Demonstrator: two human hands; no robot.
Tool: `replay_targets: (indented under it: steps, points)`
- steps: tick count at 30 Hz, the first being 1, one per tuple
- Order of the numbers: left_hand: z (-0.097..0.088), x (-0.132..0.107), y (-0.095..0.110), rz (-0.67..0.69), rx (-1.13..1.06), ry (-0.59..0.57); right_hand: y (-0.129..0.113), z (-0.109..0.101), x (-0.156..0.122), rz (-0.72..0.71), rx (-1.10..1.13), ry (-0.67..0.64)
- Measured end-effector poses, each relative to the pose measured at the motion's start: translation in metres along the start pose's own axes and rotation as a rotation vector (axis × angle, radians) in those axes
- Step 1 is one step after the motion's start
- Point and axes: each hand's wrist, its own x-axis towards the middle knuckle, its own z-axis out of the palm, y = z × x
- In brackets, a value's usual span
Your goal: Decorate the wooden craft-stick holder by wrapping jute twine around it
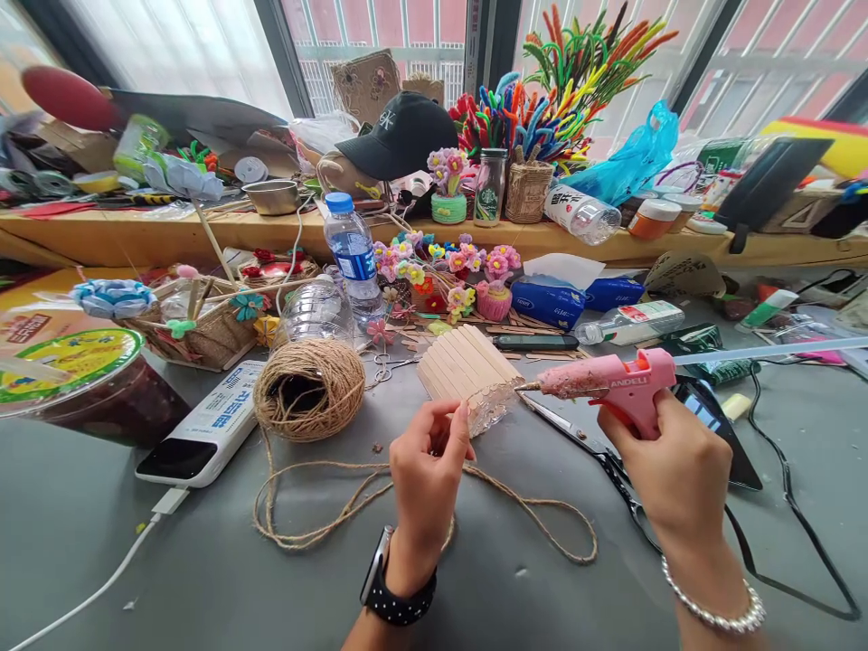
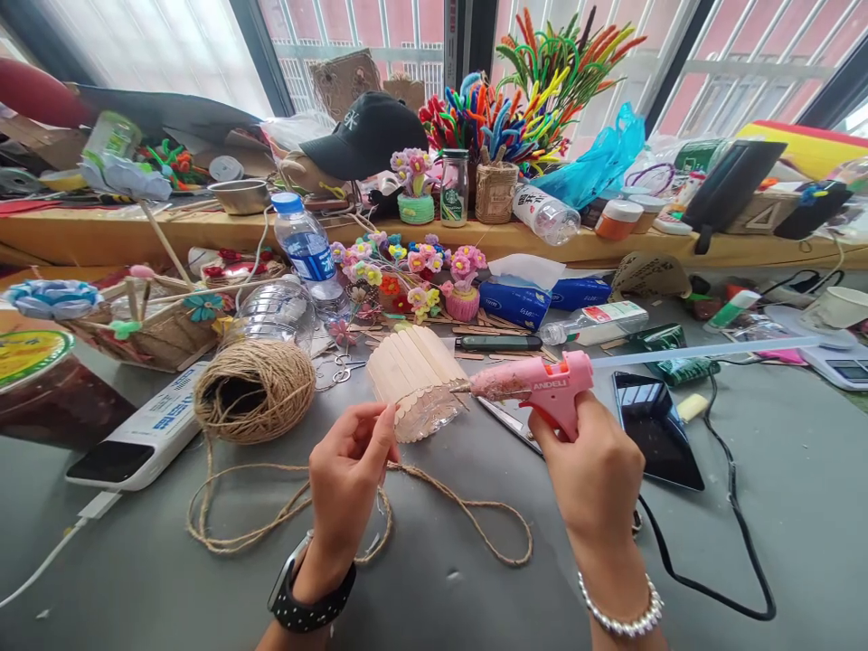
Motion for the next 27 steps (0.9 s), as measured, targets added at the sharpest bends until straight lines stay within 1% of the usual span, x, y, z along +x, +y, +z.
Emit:
replay_targets:
  steps: [6, 11, 15, 20, 27]
  points:
    - [0.001, 0.002, 0.003, 0.011, -0.003, 0.003, -0.002, -0.001, -0.001, 0.001, 0.013, 0.054]
    - [0.001, 0.003, 0.004, 0.012, 0.000, 0.002, -0.003, -0.001, -0.003, 0.029, 0.010, 0.031]
    - [0.001, 0.007, 0.007, 0.014, 0.002, 0.009, -0.007, -0.001, -0.001, 0.024, 0.034, 0.012]
    - [0.000, 0.014, 0.008, 0.037, -0.015, 0.018, -0.011, 0.001, 0.004, 0.022, 0.054, 0.028]
    - [0.000, 0.013, 0.005, 0.002, -0.027, 0.015, -0.011, 0.007, 0.003, 0.021, 0.047, 0.033]
